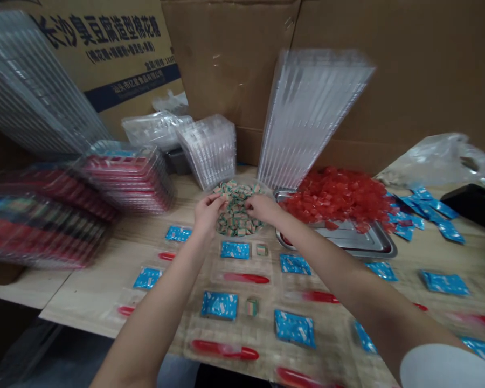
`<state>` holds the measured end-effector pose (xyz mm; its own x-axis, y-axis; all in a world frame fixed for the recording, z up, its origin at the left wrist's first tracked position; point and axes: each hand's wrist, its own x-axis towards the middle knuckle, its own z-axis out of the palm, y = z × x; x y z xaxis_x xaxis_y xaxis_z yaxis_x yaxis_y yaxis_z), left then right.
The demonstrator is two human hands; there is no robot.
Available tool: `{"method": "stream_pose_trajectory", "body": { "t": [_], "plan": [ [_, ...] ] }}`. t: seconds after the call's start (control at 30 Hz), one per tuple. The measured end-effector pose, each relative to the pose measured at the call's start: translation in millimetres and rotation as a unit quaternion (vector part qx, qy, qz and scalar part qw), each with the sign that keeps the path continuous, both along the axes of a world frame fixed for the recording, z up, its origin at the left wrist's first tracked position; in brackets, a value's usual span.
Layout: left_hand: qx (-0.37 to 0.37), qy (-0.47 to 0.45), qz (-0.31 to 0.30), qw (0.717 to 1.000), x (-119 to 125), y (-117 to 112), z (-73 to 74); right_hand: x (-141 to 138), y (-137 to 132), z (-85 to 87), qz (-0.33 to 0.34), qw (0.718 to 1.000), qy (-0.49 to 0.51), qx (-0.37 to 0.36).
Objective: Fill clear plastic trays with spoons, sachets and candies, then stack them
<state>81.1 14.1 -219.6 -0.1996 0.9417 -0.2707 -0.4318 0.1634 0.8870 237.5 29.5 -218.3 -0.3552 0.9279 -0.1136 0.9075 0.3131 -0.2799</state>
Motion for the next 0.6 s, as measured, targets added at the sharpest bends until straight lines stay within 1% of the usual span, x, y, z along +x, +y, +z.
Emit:
{"method": "stream_pose_trajectory", "body": {
  "t": [0.1,0.17,0.27,0.37,0.4,0.43,0.5,0.53,0.57,0.6],
  "plan": [
    [-0.002,0.009,-0.009,1.0,1,1,-1.2,-4,0,3.4,0.003,1.0,-0.016,-0.004],
    [-0.001,0.015,-0.013,1.0,1,1,-1.7,-5,1,6.2,-0.003,1.0,-0.006,0.0],
    [-0.001,0.022,-0.023,0.999,1,1,-2.4,2,2,12.5,-0.016,0.999,0.042,0.006],
    [-0.006,0.024,-0.039,0.999,5,-1,-2.4,16,2,22.6,-0.032,0.993,0.114,0.005],
    [-0.009,0.023,-0.047,0.999,8,-2,-2.1,20,1,26.2,-0.038,0.987,0.158,-0.011],
    [-0.014,0.02,-0.057,0.998,11,-4,-1.6,24,0,29.6,-0.045,0.975,0.216,-0.043],
    [-0.025,0.009,-0.084,0.996,19,-8,0.2,29,-3,35.5,-0.059,0.933,0.331,-0.125],
    [-0.031,0.001,-0.099,0.995,23,-11,1.4,30,-5,37.8,-0.066,0.911,0.373,-0.16],
    [-0.035,-0.009,-0.11,0.993,27,-14,2.8,31,-7,39.7,-0.072,0.897,0.396,-0.183],
    [-0.039,-0.02,-0.12,0.992,31,-17,4.3,32,-9,41.4,-0.076,0.894,0.399,-0.19]
  ]
}}
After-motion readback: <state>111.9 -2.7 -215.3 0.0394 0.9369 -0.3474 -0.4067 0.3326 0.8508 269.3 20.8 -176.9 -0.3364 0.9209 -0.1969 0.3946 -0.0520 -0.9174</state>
